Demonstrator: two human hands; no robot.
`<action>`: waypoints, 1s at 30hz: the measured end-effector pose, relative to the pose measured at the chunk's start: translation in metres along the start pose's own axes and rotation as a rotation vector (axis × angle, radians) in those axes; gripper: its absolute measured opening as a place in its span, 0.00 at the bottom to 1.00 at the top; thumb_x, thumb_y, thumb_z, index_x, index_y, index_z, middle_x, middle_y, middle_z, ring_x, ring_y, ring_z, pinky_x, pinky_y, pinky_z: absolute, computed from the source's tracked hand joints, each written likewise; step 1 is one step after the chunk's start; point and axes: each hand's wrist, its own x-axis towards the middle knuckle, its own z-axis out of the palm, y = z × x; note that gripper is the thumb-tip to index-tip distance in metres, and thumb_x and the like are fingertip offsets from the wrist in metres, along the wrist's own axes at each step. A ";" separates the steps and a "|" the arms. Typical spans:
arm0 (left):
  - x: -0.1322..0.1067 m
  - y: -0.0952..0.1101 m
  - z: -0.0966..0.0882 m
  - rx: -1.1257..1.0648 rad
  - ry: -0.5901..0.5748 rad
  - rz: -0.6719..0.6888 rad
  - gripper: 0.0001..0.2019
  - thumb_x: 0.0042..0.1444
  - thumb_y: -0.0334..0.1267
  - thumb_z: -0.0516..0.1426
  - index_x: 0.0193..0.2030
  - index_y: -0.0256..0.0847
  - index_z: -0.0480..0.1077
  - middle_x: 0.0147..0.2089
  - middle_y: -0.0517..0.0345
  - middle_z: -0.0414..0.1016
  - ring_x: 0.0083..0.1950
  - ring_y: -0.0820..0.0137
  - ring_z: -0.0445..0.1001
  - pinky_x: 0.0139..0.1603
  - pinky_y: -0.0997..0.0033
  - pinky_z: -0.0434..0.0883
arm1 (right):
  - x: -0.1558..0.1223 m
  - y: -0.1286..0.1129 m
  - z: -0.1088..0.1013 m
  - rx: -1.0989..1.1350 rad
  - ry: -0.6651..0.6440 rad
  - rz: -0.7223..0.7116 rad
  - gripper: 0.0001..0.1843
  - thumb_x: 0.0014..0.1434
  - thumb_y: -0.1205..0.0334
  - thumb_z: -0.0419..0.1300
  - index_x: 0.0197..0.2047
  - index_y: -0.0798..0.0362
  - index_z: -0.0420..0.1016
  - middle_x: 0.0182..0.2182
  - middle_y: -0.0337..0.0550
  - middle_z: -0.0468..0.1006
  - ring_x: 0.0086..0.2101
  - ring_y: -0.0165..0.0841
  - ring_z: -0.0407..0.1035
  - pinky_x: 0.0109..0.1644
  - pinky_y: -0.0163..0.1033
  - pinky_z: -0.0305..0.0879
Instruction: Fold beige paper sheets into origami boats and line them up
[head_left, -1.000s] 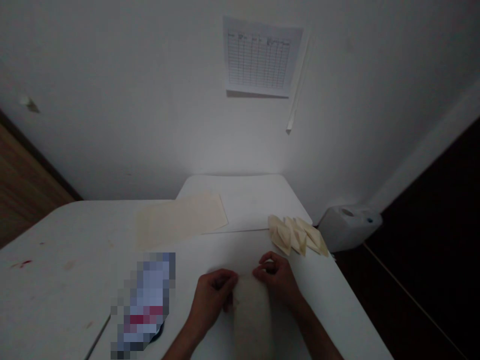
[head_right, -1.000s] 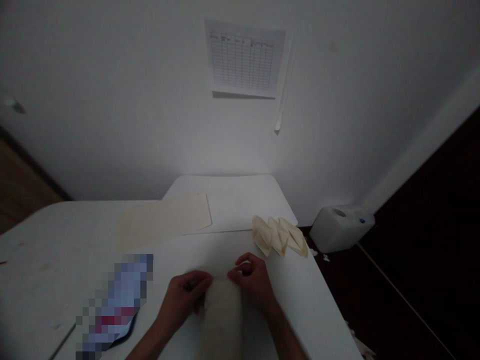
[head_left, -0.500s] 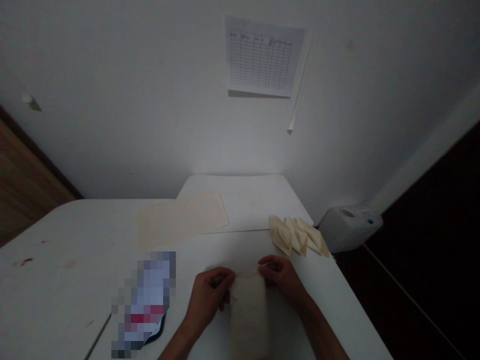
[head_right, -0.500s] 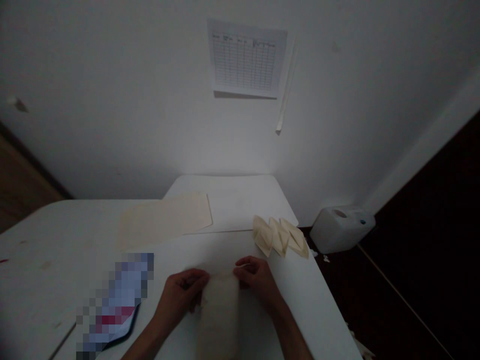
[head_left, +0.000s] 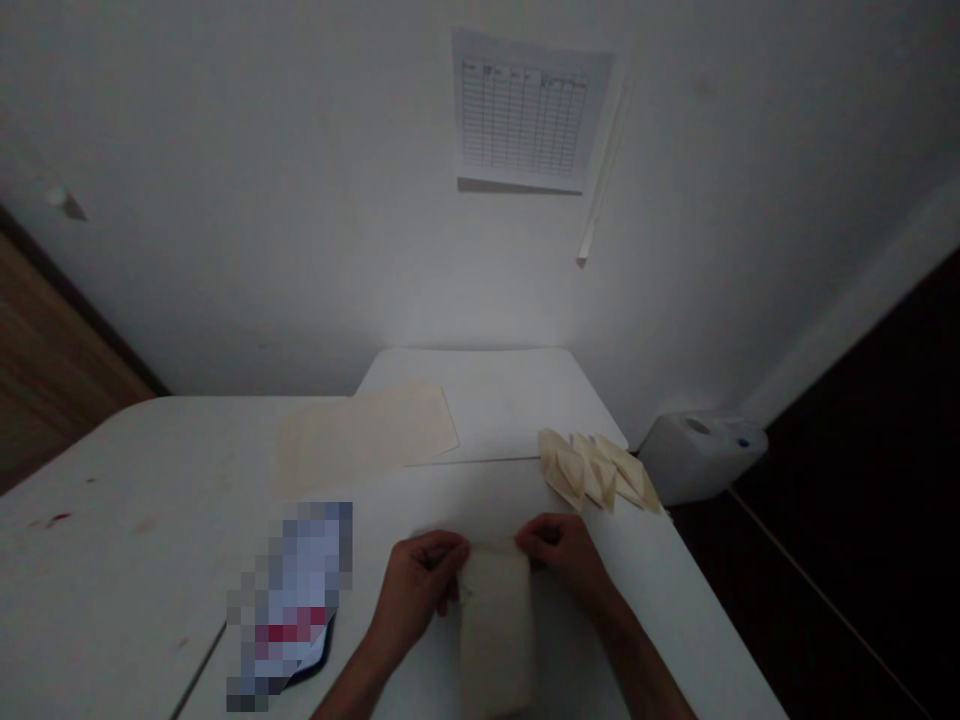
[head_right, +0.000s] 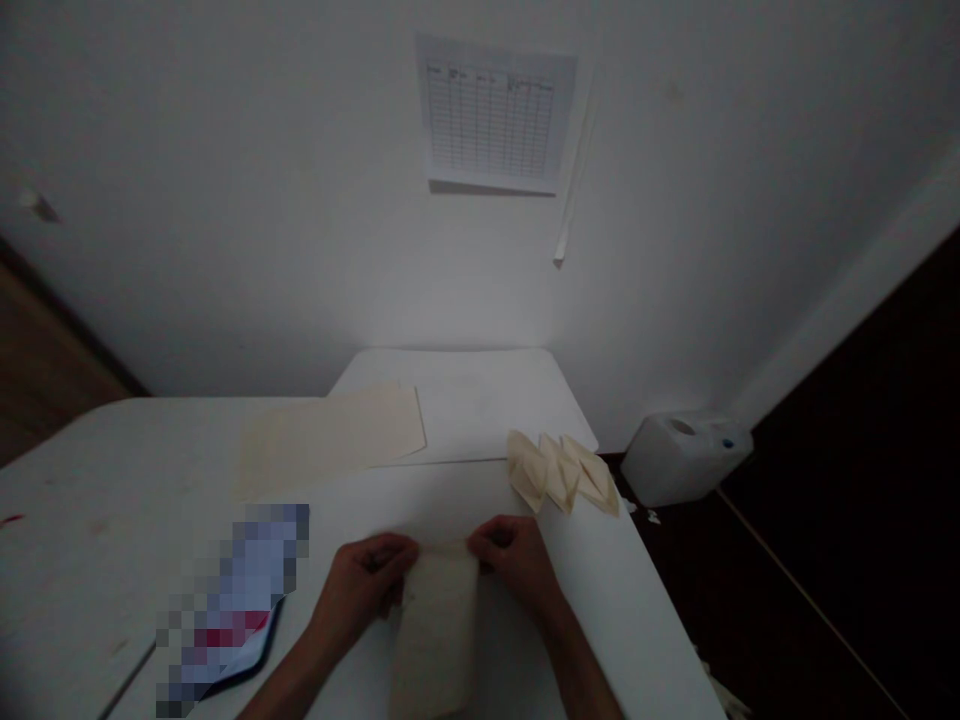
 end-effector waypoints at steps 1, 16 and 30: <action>0.000 0.000 0.000 0.004 0.003 0.005 0.16 0.51 0.49 0.61 0.31 0.34 0.75 0.15 0.61 0.68 0.13 0.78 0.61 0.12 0.81 0.57 | 0.000 0.000 0.000 0.005 -0.009 -0.005 0.21 0.42 0.45 0.70 0.27 0.56 0.76 0.22 0.40 0.76 0.24 0.30 0.69 0.29 0.35 0.66; -0.004 0.003 0.002 0.019 0.022 0.014 0.17 0.49 0.50 0.62 0.29 0.36 0.76 0.16 0.61 0.68 0.14 0.77 0.62 0.12 0.81 0.57 | -0.003 0.003 0.010 -0.084 -0.034 -0.059 0.17 0.48 0.49 0.67 0.27 0.57 0.80 0.20 0.38 0.73 0.23 0.28 0.63 0.27 0.33 0.57; 0.001 0.003 0.000 0.034 0.015 -0.037 0.16 0.48 0.50 0.61 0.29 0.36 0.75 0.15 0.62 0.68 0.14 0.77 0.61 0.13 0.80 0.56 | -0.004 -0.006 -0.001 -0.169 -0.132 -0.128 0.20 0.55 0.48 0.61 0.27 0.57 0.80 0.19 0.37 0.70 0.22 0.28 0.61 0.26 0.33 0.57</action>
